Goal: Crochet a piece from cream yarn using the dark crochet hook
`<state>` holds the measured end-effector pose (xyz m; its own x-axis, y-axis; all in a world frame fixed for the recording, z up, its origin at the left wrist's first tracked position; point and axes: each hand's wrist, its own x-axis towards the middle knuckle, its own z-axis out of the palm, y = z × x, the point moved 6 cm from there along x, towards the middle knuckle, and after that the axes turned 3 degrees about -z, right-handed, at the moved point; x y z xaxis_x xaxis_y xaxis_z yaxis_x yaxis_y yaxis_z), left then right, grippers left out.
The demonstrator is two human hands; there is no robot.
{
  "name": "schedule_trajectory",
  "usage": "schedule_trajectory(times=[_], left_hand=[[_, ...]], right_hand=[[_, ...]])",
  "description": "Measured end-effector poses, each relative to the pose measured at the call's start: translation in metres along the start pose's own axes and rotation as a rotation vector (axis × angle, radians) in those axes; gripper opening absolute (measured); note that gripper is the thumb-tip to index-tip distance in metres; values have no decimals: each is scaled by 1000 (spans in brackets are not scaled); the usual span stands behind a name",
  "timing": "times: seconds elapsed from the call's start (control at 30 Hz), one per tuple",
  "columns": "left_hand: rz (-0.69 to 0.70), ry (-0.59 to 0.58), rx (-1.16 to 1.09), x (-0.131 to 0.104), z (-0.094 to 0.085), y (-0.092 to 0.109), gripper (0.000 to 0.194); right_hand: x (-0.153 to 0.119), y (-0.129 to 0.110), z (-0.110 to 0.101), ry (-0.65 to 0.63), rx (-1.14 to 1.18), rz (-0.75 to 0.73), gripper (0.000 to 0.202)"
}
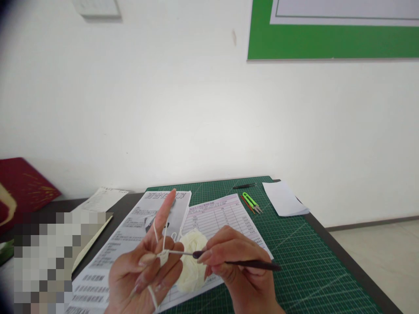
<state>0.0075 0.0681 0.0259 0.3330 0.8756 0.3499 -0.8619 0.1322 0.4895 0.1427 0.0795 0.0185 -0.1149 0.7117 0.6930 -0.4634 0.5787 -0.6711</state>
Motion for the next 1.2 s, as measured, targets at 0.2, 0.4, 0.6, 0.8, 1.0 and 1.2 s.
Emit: schedule_trajectory(times=[0.2,0.4,0.6,0.8,1.0,1.2], left_hand=[[-29,24,-22,2,-1,-1,63],[-44,40,-38,2,3,-1,60],[-46,46,-33,0,-3,-1,63],[9,75,188,-2,-9,2,65],[64,259,367,-5,-13,1,66],[51,332,410,-7,-17,-4,64]], right_hand=[[7,-13,-1,-69,-125,-52,14],[8,-15,-2,-86,-139,-66,15],[4,-3,-6,-23,55,53,12],[-3,33,0,271,515,477,9],[-12,52,9,377,714,697,13],[-12,48,8,395,632,669,15]])
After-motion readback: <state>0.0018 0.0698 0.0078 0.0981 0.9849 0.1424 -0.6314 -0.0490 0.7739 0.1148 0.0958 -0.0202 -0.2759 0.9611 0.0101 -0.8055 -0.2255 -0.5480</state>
